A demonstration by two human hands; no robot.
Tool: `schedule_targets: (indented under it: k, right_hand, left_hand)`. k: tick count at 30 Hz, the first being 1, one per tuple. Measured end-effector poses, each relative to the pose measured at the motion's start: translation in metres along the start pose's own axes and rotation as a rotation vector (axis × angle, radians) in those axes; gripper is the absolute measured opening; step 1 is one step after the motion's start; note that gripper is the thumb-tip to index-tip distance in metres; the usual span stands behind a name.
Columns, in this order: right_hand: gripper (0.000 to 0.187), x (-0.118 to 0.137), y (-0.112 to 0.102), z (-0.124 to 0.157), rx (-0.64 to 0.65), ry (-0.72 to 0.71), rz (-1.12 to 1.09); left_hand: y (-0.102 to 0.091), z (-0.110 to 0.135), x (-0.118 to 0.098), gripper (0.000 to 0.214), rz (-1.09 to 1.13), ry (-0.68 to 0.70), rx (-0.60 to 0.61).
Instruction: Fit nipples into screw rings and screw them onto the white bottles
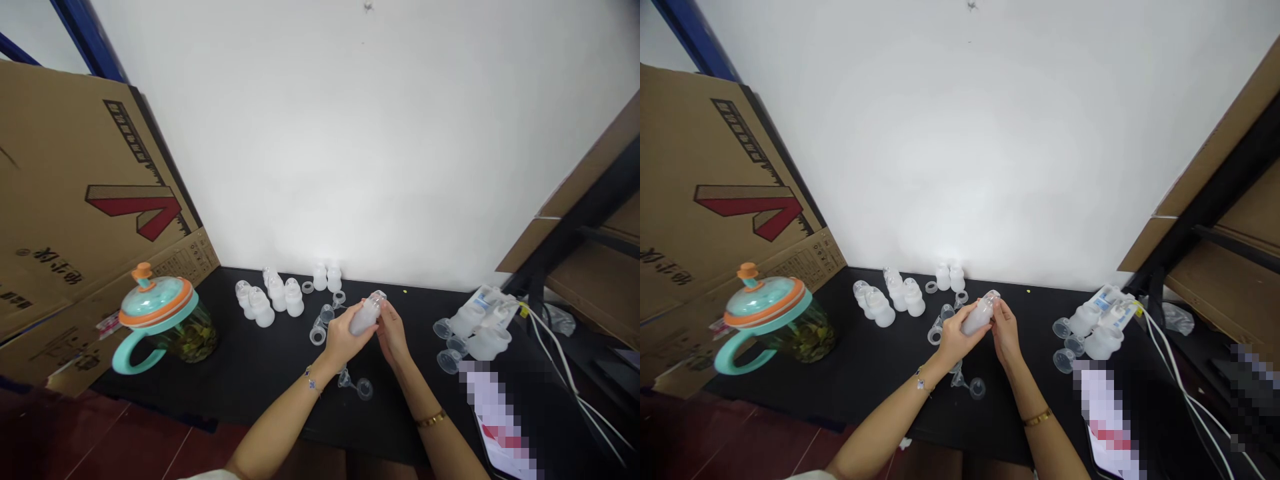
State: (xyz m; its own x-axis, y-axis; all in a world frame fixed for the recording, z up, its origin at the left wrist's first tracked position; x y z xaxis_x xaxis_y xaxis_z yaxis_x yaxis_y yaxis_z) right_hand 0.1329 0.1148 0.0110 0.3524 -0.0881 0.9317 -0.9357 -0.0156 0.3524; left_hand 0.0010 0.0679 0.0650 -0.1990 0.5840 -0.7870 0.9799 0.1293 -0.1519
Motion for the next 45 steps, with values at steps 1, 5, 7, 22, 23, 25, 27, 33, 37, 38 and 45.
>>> schedule_targets:
  k: [1,5,7,22,23,25,27,33,37,38,45]
  right_hand:
    - [0.045,0.0,0.0,0.0,-0.001,-0.001,0.001]
    - [0.044,-0.001,0.0,0.0,-0.002,0.012,0.017]
    - [0.044,-0.002,0.001,-0.001,0.003,0.021,0.023]
    - [0.045,-0.002,0.002,-0.002,0.027,-0.005,0.064]
    - [0.045,-0.002,0.002,-0.002,0.026,-0.006,0.062]
    - [0.044,-0.002,0.002,-0.001,0.022,-0.011,0.054]
    - [0.043,-0.002,0.003,-0.001,0.02,-0.019,0.04]
    - [0.038,-0.003,0.01,0.002,0.056,-0.036,-0.018]
    - [0.039,-0.003,0.012,0.003,0.053,-0.036,-0.034]
    - [0.04,-0.003,0.012,0.004,0.048,-0.034,-0.037]
    - [0.046,-0.002,0.017,0.006,0.044,-0.019,-0.04]
  left_hand:
    - [0.0,0.0,0.001,0.052,-0.002,-0.005,-0.002]
    - [-0.002,-0.001,0.011,0.052,0.025,-0.065,-0.026]
    - [-0.001,-0.001,0.018,0.052,0.051,-0.104,-0.032]
    - [0.008,-0.002,0.031,0.045,0.527,-0.313,-0.048]
    - [0.008,-0.002,0.032,0.045,0.544,-0.32,-0.049]
    - [0.009,-0.001,0.033,0.046,0.575,-0.336,-0.049]
    - [0.01,0.0,0.033,0.046,0.598,-0.351,-0.049]
    - [0.007,0.0,0.028,0.044,0.583,-0.332,-0.063]
    - [0.006,0.001,0.028,0.044,0.58,-0.34,-0.067]
    - [0.006,0.001,0.028,0.045,0.579,-0.341,-0.069]
    - [0.006,0.0,0.028,0.043,0.585,-0.346,-0.08]
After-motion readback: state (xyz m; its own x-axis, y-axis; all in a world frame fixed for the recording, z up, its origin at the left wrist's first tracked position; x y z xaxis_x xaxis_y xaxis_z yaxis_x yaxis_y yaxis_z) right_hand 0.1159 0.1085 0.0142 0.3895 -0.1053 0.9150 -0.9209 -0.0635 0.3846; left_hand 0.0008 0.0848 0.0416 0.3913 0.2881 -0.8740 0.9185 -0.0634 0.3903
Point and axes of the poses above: each hand's wrist, its own z-axis away from the middle knuckle, its own y-axis out of the palm, x = y × z, the point moved 10 cm from there along -z, towards the middle knuckle, and after that the axes turned 13 degrees about z, right-handed, at the moved point
